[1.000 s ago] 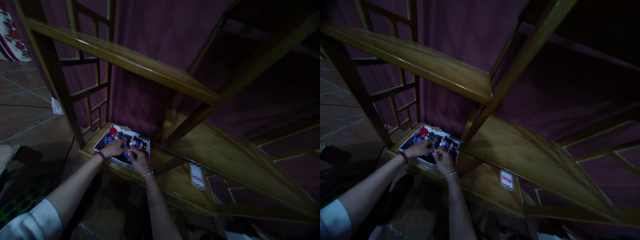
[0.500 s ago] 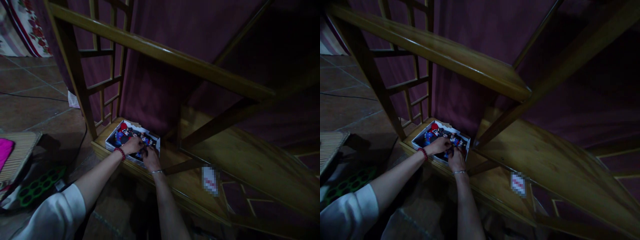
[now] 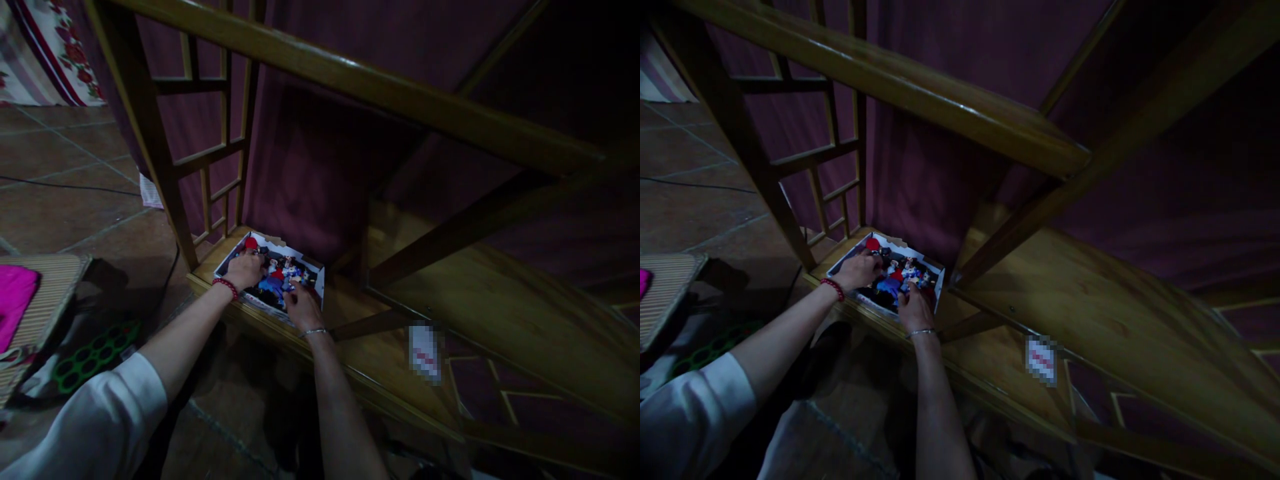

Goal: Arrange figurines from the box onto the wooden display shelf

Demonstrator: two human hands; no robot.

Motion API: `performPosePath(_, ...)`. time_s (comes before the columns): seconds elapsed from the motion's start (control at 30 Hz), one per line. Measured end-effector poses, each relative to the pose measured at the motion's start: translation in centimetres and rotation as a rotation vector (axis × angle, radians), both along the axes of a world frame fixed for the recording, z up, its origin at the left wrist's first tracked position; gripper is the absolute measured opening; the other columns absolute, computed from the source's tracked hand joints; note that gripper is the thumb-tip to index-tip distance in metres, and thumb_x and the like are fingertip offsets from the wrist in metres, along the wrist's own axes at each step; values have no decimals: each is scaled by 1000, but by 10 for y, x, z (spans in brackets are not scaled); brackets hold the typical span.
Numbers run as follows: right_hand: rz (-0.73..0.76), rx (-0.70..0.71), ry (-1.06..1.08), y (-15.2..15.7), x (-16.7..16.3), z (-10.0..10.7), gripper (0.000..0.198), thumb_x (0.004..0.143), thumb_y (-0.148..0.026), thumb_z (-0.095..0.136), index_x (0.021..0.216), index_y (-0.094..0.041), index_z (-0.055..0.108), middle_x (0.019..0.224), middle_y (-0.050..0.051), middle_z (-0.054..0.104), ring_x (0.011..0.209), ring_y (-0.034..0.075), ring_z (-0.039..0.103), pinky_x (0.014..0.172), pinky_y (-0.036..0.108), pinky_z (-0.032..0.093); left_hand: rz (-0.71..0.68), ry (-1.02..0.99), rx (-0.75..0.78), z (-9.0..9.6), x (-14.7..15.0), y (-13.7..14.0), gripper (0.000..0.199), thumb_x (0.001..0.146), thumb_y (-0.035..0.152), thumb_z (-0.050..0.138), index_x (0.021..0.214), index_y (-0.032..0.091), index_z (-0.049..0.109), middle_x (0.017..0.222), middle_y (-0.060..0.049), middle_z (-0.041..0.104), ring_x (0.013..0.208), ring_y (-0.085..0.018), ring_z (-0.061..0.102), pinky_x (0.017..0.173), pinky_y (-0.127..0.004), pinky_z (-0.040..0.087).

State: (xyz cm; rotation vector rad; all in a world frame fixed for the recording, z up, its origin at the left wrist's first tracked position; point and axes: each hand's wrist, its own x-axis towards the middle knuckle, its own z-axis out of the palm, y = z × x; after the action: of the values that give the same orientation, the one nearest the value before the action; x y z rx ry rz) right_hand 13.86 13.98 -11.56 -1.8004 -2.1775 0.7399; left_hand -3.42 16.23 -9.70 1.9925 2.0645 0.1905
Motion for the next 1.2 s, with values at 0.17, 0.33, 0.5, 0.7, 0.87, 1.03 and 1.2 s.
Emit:
performPosePath(0.17,10,17,16,0,2,-2,31,81,-27,45,109,-19,56,97,8,66,90,18,60,80,28,43,33,51,-69,1,-13,2,41,78,27,44,117,16,48,114,-18,54,107,-32,50,80,-42,44)
performPosePath(0.33,36,-27,67,2,3,-7,29,79,-28,51,106,-20,59,92,6,67,85,17,62,76,27,46,-32,104,-219,-7,-8,2,44,75,28,48,116,13,48,118,-20,51,102,-30,54,81,-41,44)
performPosePath(0.5,25,-16,89,8,3,-19,29,72,-26,59,101,-22,62,91,5,67,79,16,62,72,26,47,-99,113,-239,-8,0,1,38,75,25,46,109,9,52,108,-19,58,102,-28,55,81,-37,44)
performPosePath(0.7,71,24,78,11,0,-18,20,73,-25,58,91,-25,65,89,1,67,82,15,60,74,25,46,-171,30,-107,-11,10,3,48,76,40,46,115,13,49,101,-16,62,95,-29,58,79,-38,45)
performPosePath(0.87,114,78,92,8,-1,-10,17,78,-27,53,90,-23,64,87,1,65,78,14,59,72,25,45,-290,-168,-91,-13,22,5,55,75,26,45,128,15,38,112,-14,58,101,-25,56,82,-32,43)
performPosePath(1.03,188,115,39,6,0,-9,19,80,-29,51,79,-19,67,90,5,62,84,15,56,78,25,42,-288,-296,-138,-8,27,4,55,74,12,40,129,12,38,112,-12,59,98,-20,57,81,-25,42)
performPosePath(1.2,77,78,105,11,1,-14,26,81,-26,47,99,-16,62,94,7,61,84,15,57,79,26,44,-290,-446,-75,-12,25,7,53,73,8,37,125,14,42,110,-9,60,97,-17,56,81,-22,42)
